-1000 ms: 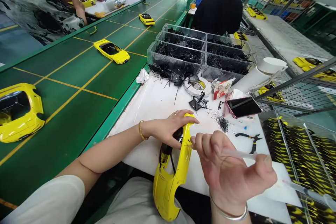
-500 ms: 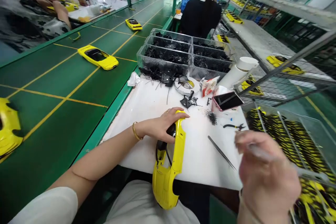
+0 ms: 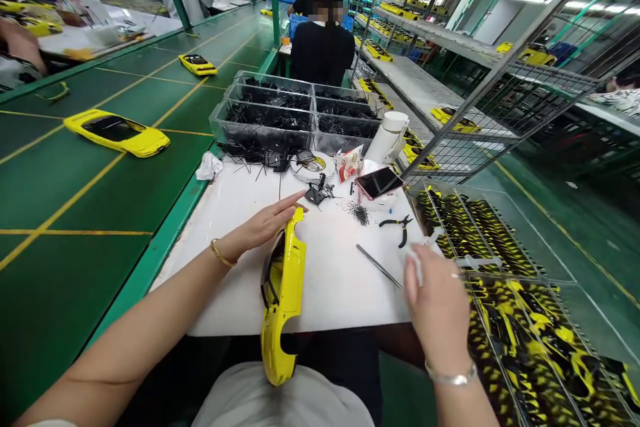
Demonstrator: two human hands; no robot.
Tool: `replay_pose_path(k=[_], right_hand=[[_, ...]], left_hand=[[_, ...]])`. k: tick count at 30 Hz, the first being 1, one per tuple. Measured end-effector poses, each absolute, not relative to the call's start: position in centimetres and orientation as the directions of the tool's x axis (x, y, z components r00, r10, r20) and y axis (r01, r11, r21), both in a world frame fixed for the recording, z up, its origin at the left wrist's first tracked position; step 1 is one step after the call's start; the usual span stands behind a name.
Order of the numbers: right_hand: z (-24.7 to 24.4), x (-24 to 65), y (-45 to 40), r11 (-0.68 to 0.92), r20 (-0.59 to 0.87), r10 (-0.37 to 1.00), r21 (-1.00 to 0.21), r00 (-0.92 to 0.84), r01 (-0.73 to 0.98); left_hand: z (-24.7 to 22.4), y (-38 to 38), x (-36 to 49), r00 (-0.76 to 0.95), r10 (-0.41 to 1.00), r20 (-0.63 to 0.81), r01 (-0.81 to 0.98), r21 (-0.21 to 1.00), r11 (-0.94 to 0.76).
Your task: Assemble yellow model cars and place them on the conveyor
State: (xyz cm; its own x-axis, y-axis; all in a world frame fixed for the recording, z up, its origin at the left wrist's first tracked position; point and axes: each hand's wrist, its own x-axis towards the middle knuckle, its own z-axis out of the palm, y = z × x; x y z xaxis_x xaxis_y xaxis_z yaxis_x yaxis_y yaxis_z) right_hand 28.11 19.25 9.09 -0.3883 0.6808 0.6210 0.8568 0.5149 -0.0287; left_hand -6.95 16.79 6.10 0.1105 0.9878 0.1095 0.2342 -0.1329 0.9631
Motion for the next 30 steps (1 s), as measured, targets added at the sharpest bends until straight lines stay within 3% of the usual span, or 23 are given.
replay_pose_path(k=[3, 6, 8, 11, 14, 21, 30], right_hand=[[5.8, 28.6, 17.2, 0.564, 0.342, 0.736, 0.168, -0.584, 0.809], [3.8, 28.5, 17.2, 0.55, 0.254, 0.781, 0.153, -0.571, 0.821], [4.0, 27.9, 18.3, 0.546, 0.271, 0.817, -0.08, -0.508, 0.834], [5.1, 26.4, 21.3, 0.426, 0.291, 0.905, -0.585, -0.311, 0.691], [4.5, 24.8, 24.5, 0.293, 0.264, 0.955, -0.784, -0.133, 0.548], [0.9, 23.6, 26.8, 0.15, 0.206, 0.975, -0.888, 0.084, 0.435], [1.4, 23.3, 26.6, 0.085, 0.17, 0.977, -0.865, 0.129, 0.495]], left_hand=[[5.9, 17.2, -5.7, -0.033, 0.99, 0.134, 0.267, 0.956, -0.12], [6.4, 17.2, -5.1, -0.086, 0.98, 0.177, 0.385, 0.914, -0.131], [6.6, 17.2, -4.9, -0.129, 0.971, 0.202, 0.44, 0.889, -0.127], [6.2, 17.3, -5.0, -0.171, 0.972, 0.159, 0.378, 0.922, -0.084], [5.3, 17.5, -5.5, -0.156, 0.987, 0.028, 0.187, 0.982, 0.001], [4.7, 17.4, -6.3, -0.097, 0.995, -0.032, -0.033, 0.999, 0.029], [5.0, 17.5, -6.2, -0.069, 0.997, -0.016, 0.023, 1.0, 0.018]])
